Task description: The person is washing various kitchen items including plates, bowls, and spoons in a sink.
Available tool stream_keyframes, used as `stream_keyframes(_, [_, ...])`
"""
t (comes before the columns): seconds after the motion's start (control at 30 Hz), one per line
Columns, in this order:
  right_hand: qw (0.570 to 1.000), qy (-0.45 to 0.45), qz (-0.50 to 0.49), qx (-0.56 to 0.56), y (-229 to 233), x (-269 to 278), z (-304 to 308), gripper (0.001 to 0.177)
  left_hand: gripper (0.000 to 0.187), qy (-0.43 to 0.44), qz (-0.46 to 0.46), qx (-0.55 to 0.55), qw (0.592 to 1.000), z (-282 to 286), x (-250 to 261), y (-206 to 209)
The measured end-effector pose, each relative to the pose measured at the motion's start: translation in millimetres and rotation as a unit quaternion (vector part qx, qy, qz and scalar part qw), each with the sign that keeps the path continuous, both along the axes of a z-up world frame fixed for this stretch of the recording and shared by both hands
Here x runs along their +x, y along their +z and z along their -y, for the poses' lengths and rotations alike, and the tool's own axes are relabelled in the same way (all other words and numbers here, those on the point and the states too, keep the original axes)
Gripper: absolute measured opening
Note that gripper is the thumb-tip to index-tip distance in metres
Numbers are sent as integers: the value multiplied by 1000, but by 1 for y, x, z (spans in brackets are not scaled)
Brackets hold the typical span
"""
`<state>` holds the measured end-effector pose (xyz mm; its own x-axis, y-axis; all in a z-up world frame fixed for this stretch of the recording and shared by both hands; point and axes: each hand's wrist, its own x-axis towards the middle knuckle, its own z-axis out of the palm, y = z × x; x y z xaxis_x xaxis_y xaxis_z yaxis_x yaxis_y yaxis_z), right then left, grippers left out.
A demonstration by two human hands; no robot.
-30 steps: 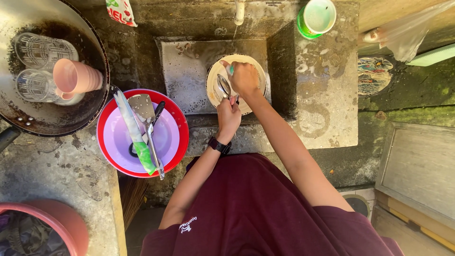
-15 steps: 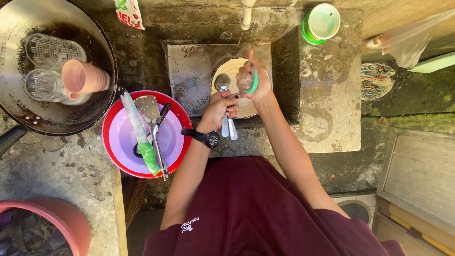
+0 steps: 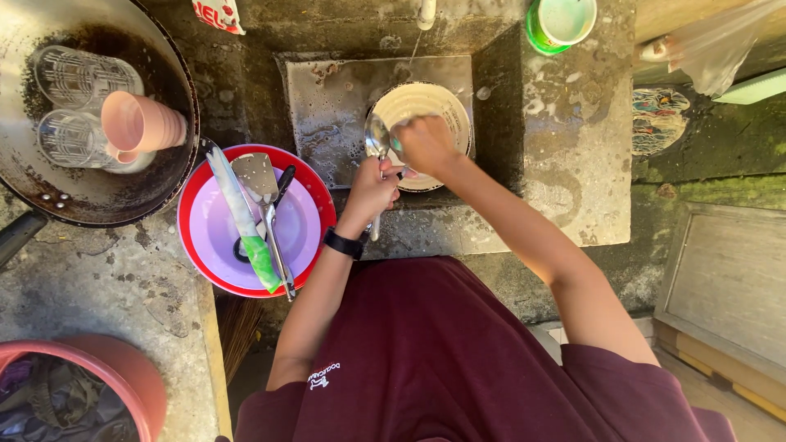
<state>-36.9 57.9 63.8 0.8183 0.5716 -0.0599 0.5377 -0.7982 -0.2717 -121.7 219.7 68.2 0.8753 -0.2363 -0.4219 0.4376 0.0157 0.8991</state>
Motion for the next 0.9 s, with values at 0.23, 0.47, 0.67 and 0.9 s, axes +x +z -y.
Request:
stream_keyframes(0.23, [847,-415,-18,332,-21,41,-7,47,7,88,179,159,967,35,-10,34])
stream_keyframes(0.47, [593,-477,-284,583,-15,-6,-34,24,17,133,160,208,956,26,11,2])
stream_keyframes(0.67, [458,-509,-288,669,-14,24,-14,27,20,94,146,161,972,44,-20,2])
stream_keyframes(0.9, [563,-472,-324,597,35,-34,-54,42,23,110,192,195,956,32,-12,-9])
